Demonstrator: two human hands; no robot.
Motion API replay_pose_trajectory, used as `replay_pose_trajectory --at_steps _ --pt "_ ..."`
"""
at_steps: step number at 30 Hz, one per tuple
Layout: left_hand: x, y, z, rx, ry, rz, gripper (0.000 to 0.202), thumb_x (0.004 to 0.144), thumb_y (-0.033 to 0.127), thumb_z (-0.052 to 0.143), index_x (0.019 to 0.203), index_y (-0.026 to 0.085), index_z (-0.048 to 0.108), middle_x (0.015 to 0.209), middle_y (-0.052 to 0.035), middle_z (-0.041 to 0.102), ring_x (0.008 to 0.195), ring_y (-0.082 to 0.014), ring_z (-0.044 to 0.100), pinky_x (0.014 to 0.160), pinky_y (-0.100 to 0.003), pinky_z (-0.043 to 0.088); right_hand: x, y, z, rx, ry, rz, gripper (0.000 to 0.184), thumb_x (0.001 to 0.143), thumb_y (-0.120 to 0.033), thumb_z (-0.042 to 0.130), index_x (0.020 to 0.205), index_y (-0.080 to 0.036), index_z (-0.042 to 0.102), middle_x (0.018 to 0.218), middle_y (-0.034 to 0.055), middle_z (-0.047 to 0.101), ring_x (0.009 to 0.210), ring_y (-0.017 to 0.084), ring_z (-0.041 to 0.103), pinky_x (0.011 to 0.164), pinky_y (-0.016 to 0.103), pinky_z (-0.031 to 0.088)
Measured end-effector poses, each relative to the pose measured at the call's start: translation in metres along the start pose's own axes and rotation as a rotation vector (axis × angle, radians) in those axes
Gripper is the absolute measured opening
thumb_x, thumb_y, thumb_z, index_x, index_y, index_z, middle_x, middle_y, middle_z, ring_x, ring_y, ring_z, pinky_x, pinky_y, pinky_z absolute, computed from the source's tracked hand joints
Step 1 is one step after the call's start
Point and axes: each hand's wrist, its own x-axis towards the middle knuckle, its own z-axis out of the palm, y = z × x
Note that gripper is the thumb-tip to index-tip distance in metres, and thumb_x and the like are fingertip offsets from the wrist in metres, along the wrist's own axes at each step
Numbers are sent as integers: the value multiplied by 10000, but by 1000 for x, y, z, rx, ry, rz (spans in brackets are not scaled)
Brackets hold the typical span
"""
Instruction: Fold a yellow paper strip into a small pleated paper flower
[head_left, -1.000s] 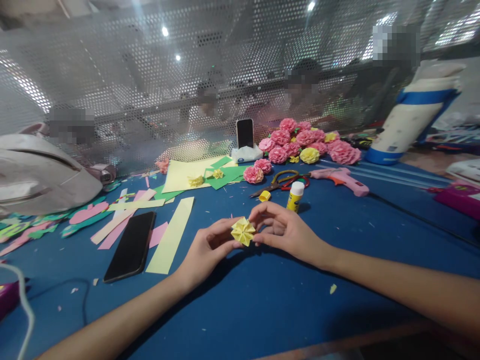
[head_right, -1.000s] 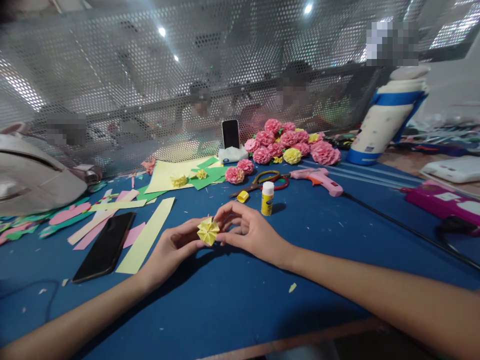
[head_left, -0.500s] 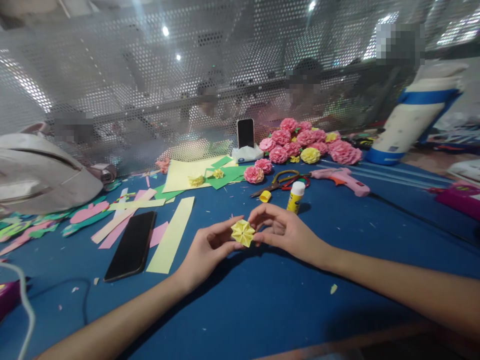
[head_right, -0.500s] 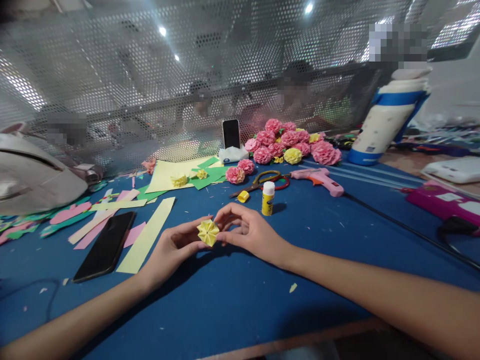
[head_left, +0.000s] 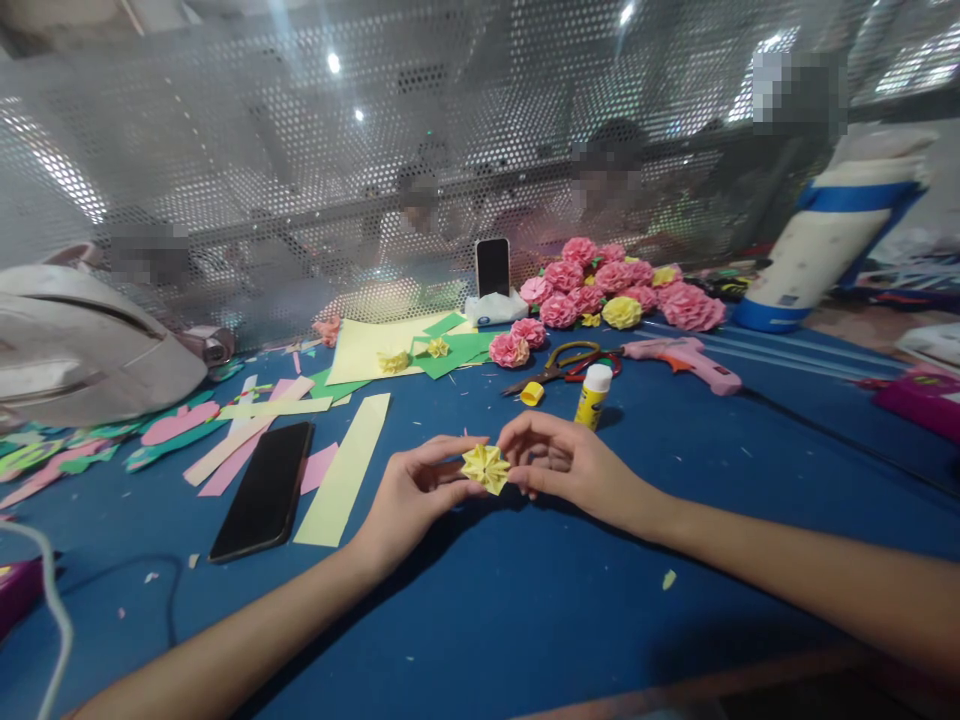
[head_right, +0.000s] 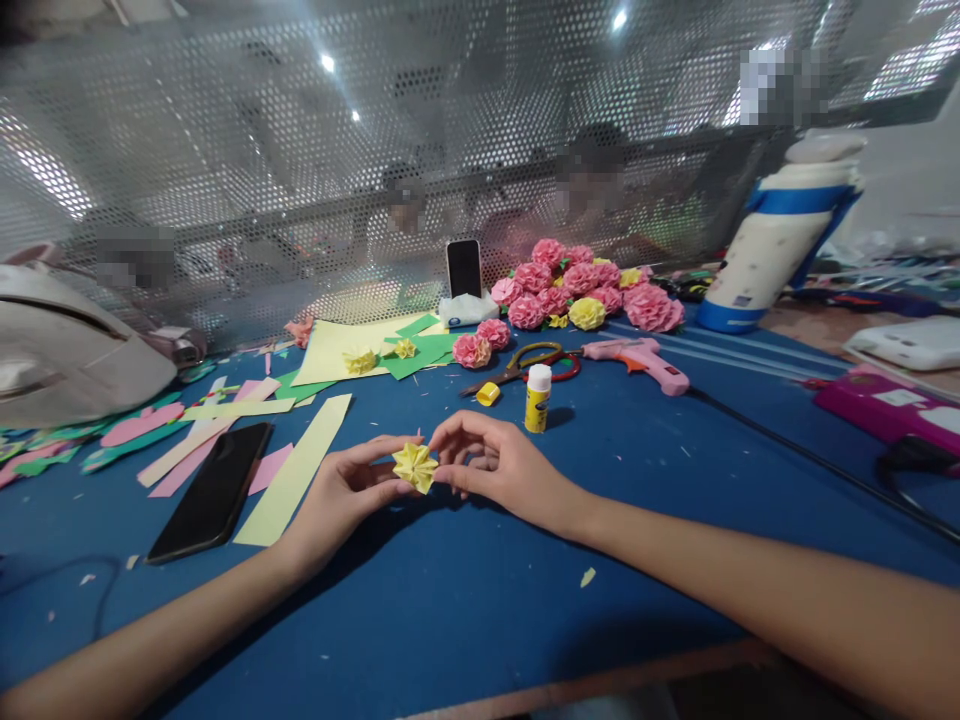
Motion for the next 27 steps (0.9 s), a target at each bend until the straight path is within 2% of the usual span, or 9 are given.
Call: replay_pose_trajectory --at_steps 3,6,10,14,22,27 --pt "1 -1 0 -68 16 -82 334 682 203 826 1009 189 764 1115 -67 720 980 -233 698 862 -329 582 0 0 1 -5 -16 5 256 838 -357 708 990 -197 578 824 -12 616 666 98 600 658 238 519" --pt "0 -3 -1 -126 22 -136 354 710 239 816 1050 164 749 1099 -86 733 951 -233 705 874 -351 577 2 1 1 1 -3 6 261 843 -359 698 1002 -193 574 880 3 615 682 104 607 638 240 529" --pt "0 -4 -2 -198 13 -147 408 751 239 788 1146 167 712 1088 -90 742 927 -217 711 884 -354 574 3 2 1 36 0 3 266 857 -353 673 1029 -185 559 959 34 603 748 123 619 600 232 542" --pt "1 -3 -1 -223 14 -130 384 772 235 769 1146 172 714 1089 -91 742 929 -214 711 866 -344 584 3 2 1 29 2 7 250 859 -333 667 1026 -185 554 970 36 596 753 120 614 592 223 542" --pt "1 0 1 -54 81 -112 310 747 260 789 1034 149 752 987 -80 775 841 -200 729 798 -307 604 1 -1 4 -107 -43 54 206 895 -330 604 1025 -179 553 921 34 612 714 116 604 618 231 537" --pt "1 -2 0 -4 66 -71 311 754 254 775 1047 154 746 1012 -75 771 863 -201 726 811 -303 595 2 0 4 -137 -46 74 229 905 -369 581 1025 -175 555 877 33 614 689 124 605 619 247 539"
